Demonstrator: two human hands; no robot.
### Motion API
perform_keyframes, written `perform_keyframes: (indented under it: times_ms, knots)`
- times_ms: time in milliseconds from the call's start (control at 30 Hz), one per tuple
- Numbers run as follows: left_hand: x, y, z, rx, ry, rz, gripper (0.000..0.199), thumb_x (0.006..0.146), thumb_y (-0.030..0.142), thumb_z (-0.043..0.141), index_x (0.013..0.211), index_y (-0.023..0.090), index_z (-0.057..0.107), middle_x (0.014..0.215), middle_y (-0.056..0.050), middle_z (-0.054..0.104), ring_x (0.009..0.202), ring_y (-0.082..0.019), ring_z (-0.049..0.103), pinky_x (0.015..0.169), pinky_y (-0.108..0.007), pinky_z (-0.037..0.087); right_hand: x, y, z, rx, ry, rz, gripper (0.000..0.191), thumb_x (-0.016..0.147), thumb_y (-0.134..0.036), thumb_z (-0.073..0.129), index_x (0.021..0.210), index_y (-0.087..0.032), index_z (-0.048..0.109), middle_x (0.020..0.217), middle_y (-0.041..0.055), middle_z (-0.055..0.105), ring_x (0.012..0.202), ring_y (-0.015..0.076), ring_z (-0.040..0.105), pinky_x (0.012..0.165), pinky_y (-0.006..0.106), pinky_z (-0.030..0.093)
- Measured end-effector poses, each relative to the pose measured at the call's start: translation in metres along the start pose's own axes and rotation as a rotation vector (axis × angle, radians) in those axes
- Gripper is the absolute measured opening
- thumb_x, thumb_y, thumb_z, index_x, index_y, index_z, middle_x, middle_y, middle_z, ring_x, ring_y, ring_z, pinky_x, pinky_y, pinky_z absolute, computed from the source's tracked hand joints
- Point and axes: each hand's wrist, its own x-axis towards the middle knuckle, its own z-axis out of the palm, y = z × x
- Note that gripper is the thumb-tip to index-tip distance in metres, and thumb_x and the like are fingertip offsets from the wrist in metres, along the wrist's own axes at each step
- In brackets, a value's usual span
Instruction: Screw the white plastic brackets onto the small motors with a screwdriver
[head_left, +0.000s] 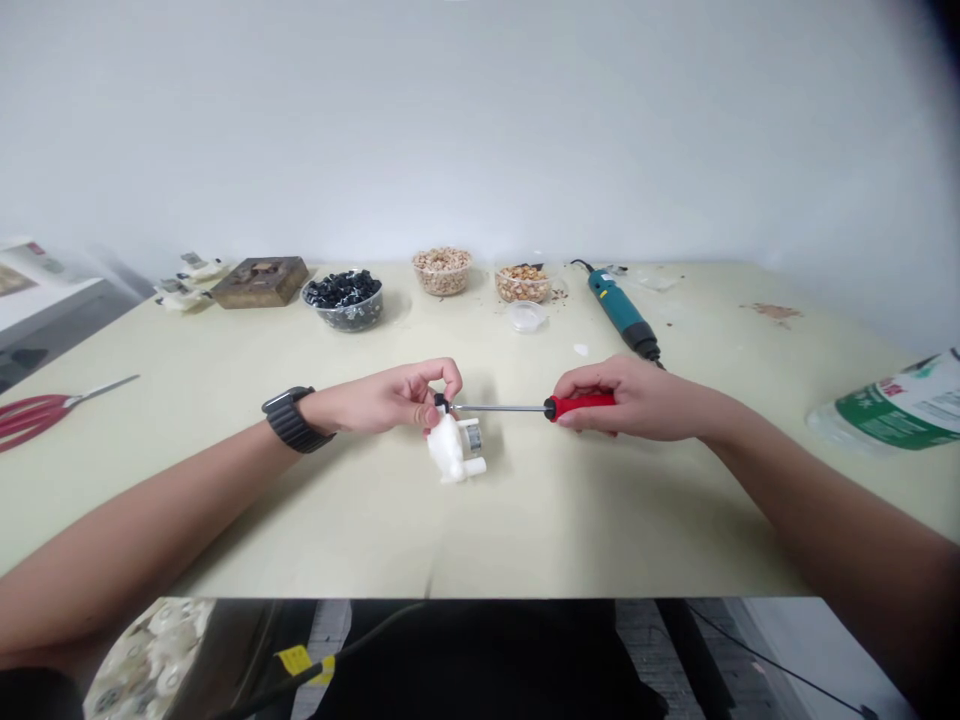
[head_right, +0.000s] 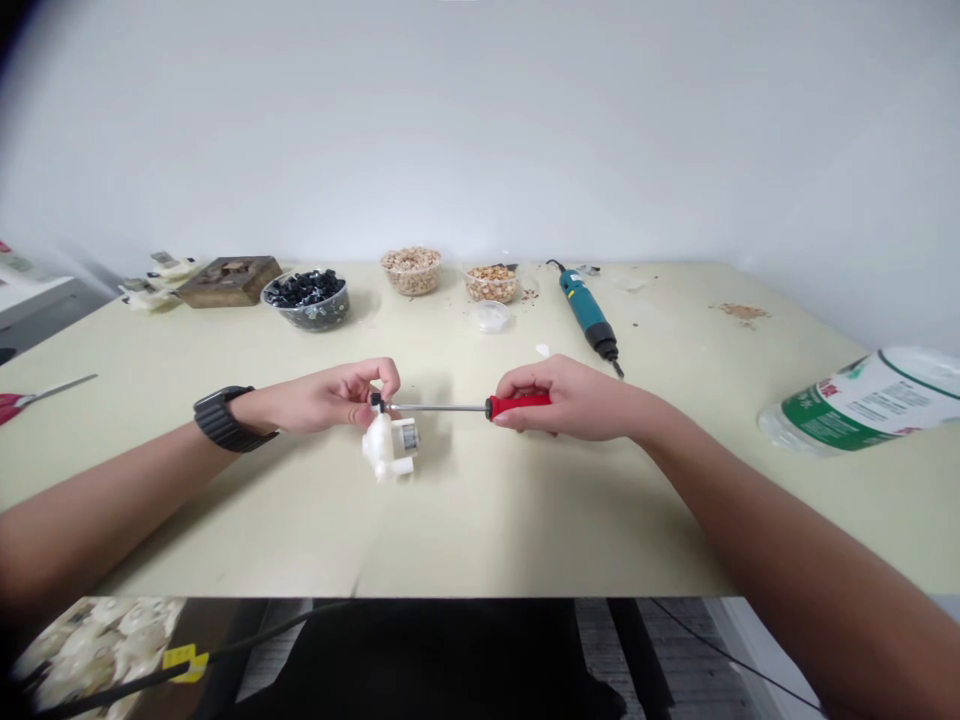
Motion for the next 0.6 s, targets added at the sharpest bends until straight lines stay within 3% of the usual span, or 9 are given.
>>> perform_keyframes:
  times_ms: [167,367,600]
  knots:
    - [-0.0002,0.0,-0.002,-0.005,-0.007,0.015,0.031,0.1,0.041,0.07,0.104,0.019,0.048,0.076,0.002,0.056,0.062,-0.008,0.047,0.057,-0.017,0.035,0.0,0.001,0.0015,-0.006,0.049,0.003,0.037,0.081,-0.047,0.084,0.099,-0.022,0.063,0.082,-0.0004,0.069,0.062,0.0123,0.059,0.053,0.023,0.044]
    - [-0.002,0.0026,-0.0054,0.009,0.014,0.03,0.031,0.098,0.039,0.072,0.103,0.018,0.049,0.077,0.002,0.057,0.062,-0.008,0.048,0.057,-0.017,0.036,0.0027,0.0013,0.0023,-0.049,0.184,-0.088,0.028,0.089,-0.047,0.076,0.098,-0.021,0.078,0.087,0.0026,0.074,0.071,0.0138,0.064,0.062,0.025,0.046]
    - [-0.0023,0.0028,-0.0007,0.039,-0.023,-0.04,0.022,0.099,0.032,0.068,0.103,0.019,0.05,0.077,0.001,0.058,0.066,-0.01,0.051,0.062,-0.018,0.039,-0.0018,-0.0034,-0.0019,0.107,-0.087,0.065,0.04,0.095,-0.055,0.067,0.089,-0.017,0.077,0.074,0.0026,0.067,0.057,0.0107,0.057,0.054,0.023,0.046]
